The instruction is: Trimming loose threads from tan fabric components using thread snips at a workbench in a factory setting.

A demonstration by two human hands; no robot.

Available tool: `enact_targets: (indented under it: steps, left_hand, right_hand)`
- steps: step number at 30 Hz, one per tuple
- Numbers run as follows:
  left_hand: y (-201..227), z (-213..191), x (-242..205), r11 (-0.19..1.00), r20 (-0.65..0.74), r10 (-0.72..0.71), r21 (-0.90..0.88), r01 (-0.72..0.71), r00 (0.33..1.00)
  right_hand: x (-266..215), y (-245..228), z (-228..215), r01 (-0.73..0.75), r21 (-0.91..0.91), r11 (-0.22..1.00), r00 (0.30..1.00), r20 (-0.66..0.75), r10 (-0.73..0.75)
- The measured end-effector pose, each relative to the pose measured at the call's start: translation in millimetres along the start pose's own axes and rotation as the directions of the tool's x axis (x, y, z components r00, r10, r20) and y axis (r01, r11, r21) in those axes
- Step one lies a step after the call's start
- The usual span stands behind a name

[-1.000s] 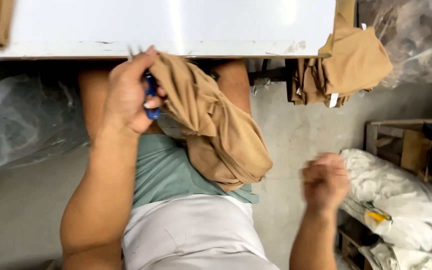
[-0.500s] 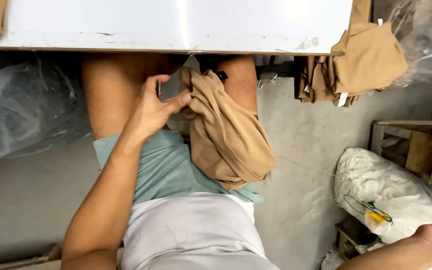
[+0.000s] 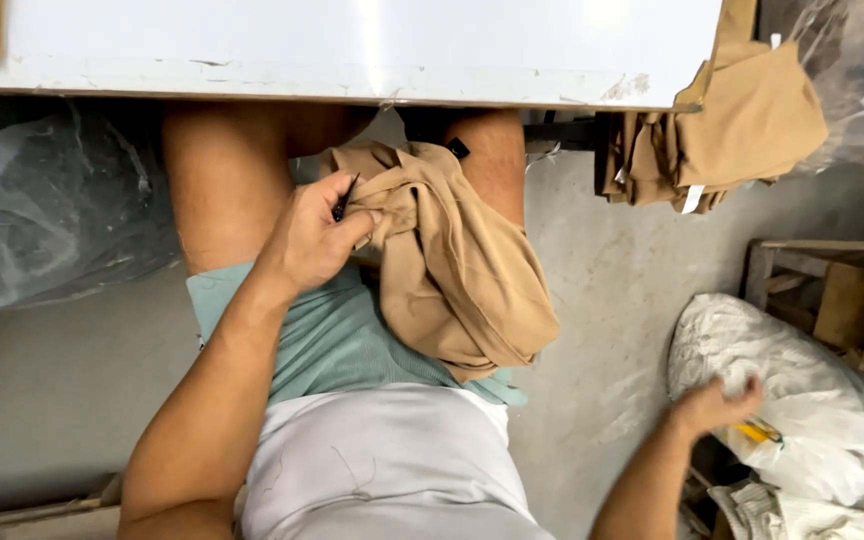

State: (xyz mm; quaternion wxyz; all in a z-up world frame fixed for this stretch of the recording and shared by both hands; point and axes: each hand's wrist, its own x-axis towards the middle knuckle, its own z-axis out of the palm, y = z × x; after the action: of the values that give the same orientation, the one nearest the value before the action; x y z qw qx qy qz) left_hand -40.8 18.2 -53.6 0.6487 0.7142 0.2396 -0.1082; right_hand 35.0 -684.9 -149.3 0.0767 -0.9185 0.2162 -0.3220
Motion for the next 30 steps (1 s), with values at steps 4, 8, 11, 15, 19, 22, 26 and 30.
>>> enact_targets:
  steps: [4,8,11,15,19,22,26,30]
  left_hand:
    - [32,-4,-13,0.990,0.015,0.139,0.010,-0.139,0.990]
    - [43,13,-13,0.958,0.148,0.205,-0.234,-0.167,0.968]
    - [44,28,-15,0.856,0.141,0.259,-0.492,-0.160,0.955]
    - [22,18,-9,0.791,0.065,0.227,-0.595,-0.145,0.972]
    - [11,16,1,0.736,0.116,0.254,-0.667,-0.114,0.960]
    - [8,18,8,0.719,0.129,0.249,-0.689,-0.094,0.960]
    - [0,7,14,0.729,0.068,0.248,-0.670,-0.140,0.966]
    - [1,10,16,0.754,0.066,0.303,-0.627,-0.196,0.951]
  right_hand:
    - [-69,-268,-53,0.315,0.758,0.571,0.871,0.008,-0.491]
    - [-126,-404,-105,0.187,0.944,0.271,0.401,0.178,-0.898]
    - [-164,-437,-91,0.429,0.844,0.322,0.207,0.255,-0.944]
    - [-148,-440,-99,0.176,0.911,0.373,0.079,0.364,-0.928]
    - [-122,-435,-108,-0.115,0.856,0.504,0.040,0.511,-0.859]
    - [-116,-387,-90,-0.455,0.757,0.469,0.126,0.576,-0.808]
    - [-52,-343,-102,-0.887,0.460,-0.038,0.361,0.640,-0.678]
    - [30,-304,-129,-0.728,0.685,-0.035,0.575,0.582,-0.574]
